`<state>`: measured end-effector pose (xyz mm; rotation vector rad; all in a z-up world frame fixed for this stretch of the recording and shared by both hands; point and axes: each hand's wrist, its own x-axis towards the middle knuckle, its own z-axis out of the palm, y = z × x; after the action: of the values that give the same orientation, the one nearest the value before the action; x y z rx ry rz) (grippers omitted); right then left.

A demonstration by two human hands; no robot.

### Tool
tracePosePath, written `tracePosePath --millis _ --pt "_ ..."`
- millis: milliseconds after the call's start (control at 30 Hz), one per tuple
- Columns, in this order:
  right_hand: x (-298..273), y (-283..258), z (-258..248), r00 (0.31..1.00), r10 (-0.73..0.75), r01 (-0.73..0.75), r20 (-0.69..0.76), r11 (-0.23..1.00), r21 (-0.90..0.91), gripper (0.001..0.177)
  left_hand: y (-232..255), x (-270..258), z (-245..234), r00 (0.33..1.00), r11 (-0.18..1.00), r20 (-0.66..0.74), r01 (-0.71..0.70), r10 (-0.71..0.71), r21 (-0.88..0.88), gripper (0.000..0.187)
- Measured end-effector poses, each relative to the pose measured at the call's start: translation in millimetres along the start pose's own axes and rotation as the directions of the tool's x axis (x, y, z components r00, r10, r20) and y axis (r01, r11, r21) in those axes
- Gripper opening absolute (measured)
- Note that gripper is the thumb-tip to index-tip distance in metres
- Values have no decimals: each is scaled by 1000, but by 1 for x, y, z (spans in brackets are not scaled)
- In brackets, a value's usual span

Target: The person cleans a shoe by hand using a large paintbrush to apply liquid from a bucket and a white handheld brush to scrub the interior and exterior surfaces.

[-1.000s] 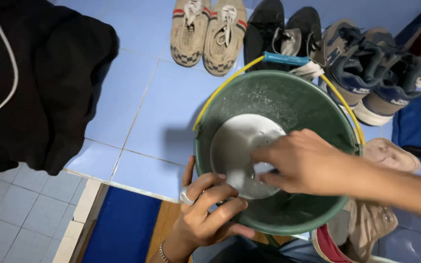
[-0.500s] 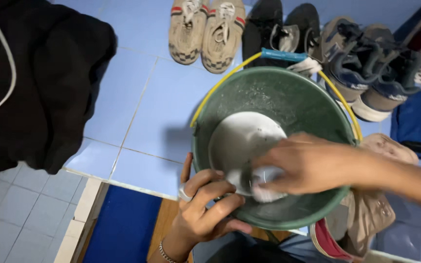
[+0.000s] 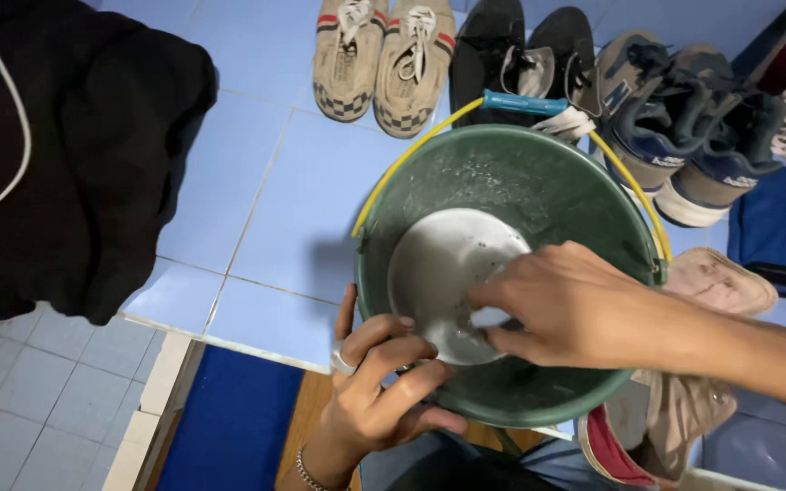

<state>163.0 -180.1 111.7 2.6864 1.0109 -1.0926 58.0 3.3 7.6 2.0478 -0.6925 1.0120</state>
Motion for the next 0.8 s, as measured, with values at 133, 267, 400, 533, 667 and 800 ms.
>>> tracePosePath --millis 133,267,400,533,667,800 --pt "0 1 1 989 12 -16 149 1000 22 30 2 1 0 1000 1000 -1 -1 1 -1 48" --pt "4 2 14 994 37 -46 -100 995 -87 23 0 -1 -1 1000 1000 1 -3 3 -5 48" --pt "-3 -1 -9 976 -27 -13 217 984 180 34 0 0 0 1000 1000 -1 -1 1 -13 47" --pt "4 4 10 998 16 -17 -67 1000 -20 25 1 -2 -1 1000 1000 3 -3 3 -7 48" --pt "4 23 19 989 -131 122 67 985 126 50 -3 -3 1 1000 1000 -1 -10 10 -21 47" --pt "1 9 8 996 -31 29 83 999 24 31 1 -2 1 1000 1000 -9 -9 9 -22 47"
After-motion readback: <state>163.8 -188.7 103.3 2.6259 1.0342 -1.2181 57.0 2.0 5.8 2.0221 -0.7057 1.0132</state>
